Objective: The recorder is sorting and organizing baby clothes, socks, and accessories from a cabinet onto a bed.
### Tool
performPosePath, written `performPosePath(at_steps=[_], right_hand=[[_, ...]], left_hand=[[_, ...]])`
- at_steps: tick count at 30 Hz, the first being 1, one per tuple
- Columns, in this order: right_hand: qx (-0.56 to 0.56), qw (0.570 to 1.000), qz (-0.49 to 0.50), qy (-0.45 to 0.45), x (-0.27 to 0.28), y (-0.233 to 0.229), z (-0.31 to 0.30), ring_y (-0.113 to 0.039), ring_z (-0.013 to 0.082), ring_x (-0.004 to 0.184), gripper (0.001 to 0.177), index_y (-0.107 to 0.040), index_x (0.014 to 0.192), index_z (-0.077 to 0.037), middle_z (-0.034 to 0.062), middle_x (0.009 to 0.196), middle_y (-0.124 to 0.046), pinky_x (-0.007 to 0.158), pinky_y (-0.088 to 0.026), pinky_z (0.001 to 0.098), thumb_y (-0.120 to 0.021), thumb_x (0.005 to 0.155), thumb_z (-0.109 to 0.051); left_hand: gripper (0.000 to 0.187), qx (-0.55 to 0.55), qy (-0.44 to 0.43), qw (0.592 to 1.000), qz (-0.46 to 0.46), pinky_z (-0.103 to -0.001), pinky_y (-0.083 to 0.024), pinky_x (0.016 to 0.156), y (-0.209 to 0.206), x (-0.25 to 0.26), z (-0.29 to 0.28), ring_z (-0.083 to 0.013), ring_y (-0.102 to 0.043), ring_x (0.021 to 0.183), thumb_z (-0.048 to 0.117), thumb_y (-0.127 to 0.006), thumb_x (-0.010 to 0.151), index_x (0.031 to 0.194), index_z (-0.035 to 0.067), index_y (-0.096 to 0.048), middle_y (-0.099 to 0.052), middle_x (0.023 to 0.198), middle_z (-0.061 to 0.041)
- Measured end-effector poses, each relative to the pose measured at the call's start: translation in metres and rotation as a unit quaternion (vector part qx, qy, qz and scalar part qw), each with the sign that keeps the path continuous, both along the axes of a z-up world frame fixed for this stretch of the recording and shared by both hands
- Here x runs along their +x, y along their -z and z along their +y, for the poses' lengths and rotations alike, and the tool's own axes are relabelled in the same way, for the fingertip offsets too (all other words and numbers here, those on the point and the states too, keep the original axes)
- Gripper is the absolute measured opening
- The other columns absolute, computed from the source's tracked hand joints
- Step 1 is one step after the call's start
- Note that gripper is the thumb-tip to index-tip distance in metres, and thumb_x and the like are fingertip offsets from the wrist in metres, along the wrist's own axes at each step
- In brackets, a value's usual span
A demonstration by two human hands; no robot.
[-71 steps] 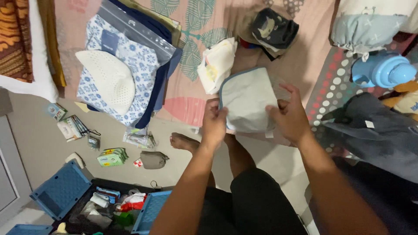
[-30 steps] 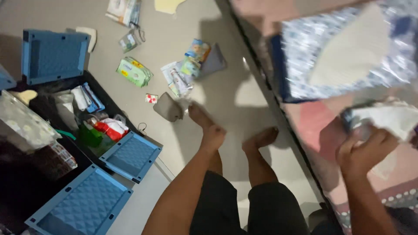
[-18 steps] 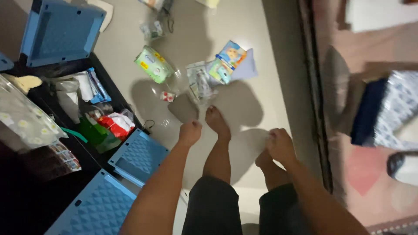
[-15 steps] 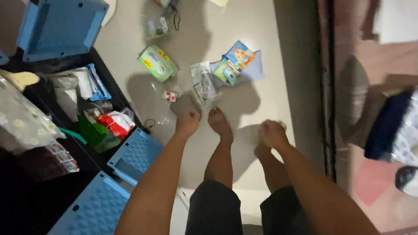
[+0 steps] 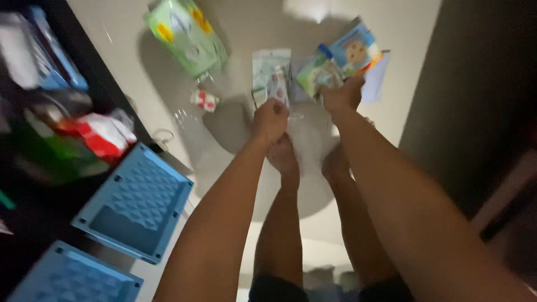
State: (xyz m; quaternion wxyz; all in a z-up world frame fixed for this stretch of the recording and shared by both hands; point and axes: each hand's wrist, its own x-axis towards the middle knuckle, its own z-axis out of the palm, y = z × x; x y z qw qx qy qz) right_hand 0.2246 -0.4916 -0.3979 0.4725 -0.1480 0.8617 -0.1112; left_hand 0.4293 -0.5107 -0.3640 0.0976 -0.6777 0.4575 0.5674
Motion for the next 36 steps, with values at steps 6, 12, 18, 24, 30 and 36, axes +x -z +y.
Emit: performPosePath(at_steps=[6,12,18,24,30,36], right_hand=[[-0.105,0.970,0.017,0.217,-0.011,0.045,0.020,-0.066,0.0223,0.101,0.067,-0.042,0.120,-0.004,0.0113,0.114,-0.062,0.088,-0.057,0.0364,-0.085,0.068,-0.007],[-0.122,0.979,-0.047,0.158,-0.046,0.034,0.034,-0.055,0.0161,0.084,0.031,-0.058,0.105,0.001,0.0084,0.098,-0.060,0.072,-0.049,0.0330,-0.080,0.085,-0.009],[-0.113,0.993,-0.038,0.028,-0.049,-0.019,-0.001,-0.061,0.0141,0.079,0.036,-0.050,0.112,-0.003,0.0089,0.098,-0.067,0.066,-0.051,0.0312,-0.074,0.086,-0.011],[-0.195,0.969,-0.112,-0.101,-0.035,-0.072,-0.034,-0.069,0.0159,0.096,0.050,-0.053,0.129,-0.004,0.0103,0.112,-0.068,0.078,-0.060,0.0331,-0.070,0.083,-0.002],[-0.318,0.890,0.006,-0.328,0.008,-0.110,-0.047,-0.069,0.0295,0.107,0.044,-0.063,0.120,-0.003,0.0162,0.116,-0.070,0.092,-0.056,0.0400,-0.079,0.079,0.001],[-0.350,0.846,-0.092,-0.392,0.030,-0.133,-0.063,-0.073,0.0292,0.101,0.045,-0.069,0.126,-0.005,0.0170,0.114,-0.074,0.087,-0.056,0.0388,-0.071,0.080,0.000]], left_hand=[[0.047,-0.056,-0.042,0.995,-0.069,-0.047,-0.052,0.094,0.027,0.000,0.005,-0.0350,-0.066,0.107,0.028,-0.075,0.084,0.121,0.003,-0.059,-0.066,0.115,-0.017],[0.075,-0.026,-0.064,0.992,-0.104,-0.048,-0.049,0.097,0.000,-0.014,-0.020,-0.0382,-0.057,0.116,0.036,-0.090,0.069,0.124,0.002,-0.052,-0.055,0.123,-0.021],[0.078,-0.061,-0.061,0.982,-0.169,-0.050,-0.048,0.096,0.019,-0.028,-0.003,-0.0401,-0.054,0.118,0.042,-0.089,0.070,0.121,-0.001,-0.049,-0.051,0.125,-0.024],[0.067,-0.162,-0.162,0.970,-0.082,-0.050,-0.050,0.096,-0.003,-0.033,-0.028,-0.0374,-0.062,0.112,0.051,-0.068,0.087,0.126,-0.002,-0.058,-0.062,0.123,-0.024],[0.060,0.120,-0.353,0.925,0.074,-0.046,-0.048,0.088,-0.058,-0.026,-0.094,-0.0255,-0.063,0.103,0.056,-0.056,0.096,0.125,0.004,-0.063,-0.065,0.114,-0.013],[0.049,0.004,-0.506,0.845,0.170,-0.034,-0.056,0.074,0.000,0.012,-0.078,-0.0214,-0.068,0.090,0.009,-0.080,0.077,0.122,-0.003,-0.065,-0.070,0.111,-0.017]])
